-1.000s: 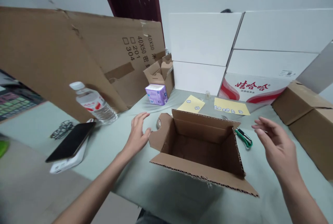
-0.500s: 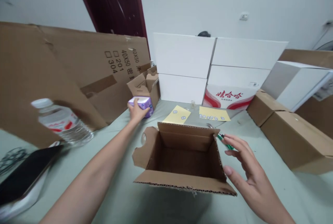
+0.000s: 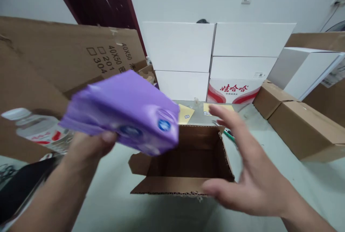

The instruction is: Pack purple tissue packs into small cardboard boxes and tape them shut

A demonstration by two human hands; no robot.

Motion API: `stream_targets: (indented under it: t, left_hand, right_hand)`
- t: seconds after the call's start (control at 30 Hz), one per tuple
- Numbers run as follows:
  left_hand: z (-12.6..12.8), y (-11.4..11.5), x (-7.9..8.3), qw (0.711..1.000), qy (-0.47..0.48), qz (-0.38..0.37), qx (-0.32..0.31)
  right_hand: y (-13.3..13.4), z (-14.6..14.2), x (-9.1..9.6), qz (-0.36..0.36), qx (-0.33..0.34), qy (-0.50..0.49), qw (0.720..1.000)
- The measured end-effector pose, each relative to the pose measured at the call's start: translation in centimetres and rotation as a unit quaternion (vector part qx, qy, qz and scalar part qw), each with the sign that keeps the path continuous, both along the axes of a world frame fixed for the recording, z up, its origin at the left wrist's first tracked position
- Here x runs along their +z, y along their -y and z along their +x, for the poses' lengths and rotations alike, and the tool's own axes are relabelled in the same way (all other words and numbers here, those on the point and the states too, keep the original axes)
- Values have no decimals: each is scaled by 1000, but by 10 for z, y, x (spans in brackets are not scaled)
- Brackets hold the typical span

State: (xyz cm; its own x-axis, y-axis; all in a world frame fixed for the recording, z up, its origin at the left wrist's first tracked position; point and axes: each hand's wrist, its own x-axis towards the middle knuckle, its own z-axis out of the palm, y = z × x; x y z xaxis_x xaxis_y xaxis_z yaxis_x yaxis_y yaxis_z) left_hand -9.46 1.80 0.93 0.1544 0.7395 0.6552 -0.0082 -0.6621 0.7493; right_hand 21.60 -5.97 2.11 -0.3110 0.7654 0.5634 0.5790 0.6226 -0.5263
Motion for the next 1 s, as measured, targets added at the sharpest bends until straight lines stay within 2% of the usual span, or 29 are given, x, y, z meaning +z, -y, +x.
stream_targets:
  t: [0.07,0.13,0.2,0.27,0.37,0.43,0.47,0.57,0.63,0.7,0.8,0.9,1.0]
  left_hand:
    - [30,23,7,999,-28,14,-37]
    - [47,38,9,997,-62,15,-49]
    - [48,46,5,993,-97,-16,-65]
    - [37,49,-4,993,-91,-44,-53]
    - [17,55,-33,998,17,-20,63]
    - [10,62,-60,988,81,6,130]
    - [8,66,-75,986,89,8,141]
    - [12,83,-114,991,42,-9,128]
    - [19,92,-129,993,18,-12,117]
    - [26,96,-134,994,9,-5,112]
    - [35,94,-129,993,-34,24,112]
    - [40,87,-123,983,-126,72,113]
    - [44,82,-121,975,-157,74,140]
  right_hand:
    - [-9,-18,10,-19,44,45,998]
    - [-16,-26,15,-32,69,62,995]
    - [-20,-25,13,-35,72,72,994]
    - [-21,-19,5,-24,65,93,993]
    - [-17,-6,-10,-3,54,167,984]
    - [-13,4,-16,-9,54,213,976]
    - [-12,10,-17,-18,49,217,975]
    - [-13,34,-23,-38,-27,120,992]
    - [-21,51,-35,-75,-80,4,994]
    - [-34,64,-56,-159,-87,-97,979]
    - [-51,68,-95,-288,-51,-162,942]
    - [-58,55,-117,-297,-9,-175,939]
    - [-54,42,-117,-262,39,-190,945]
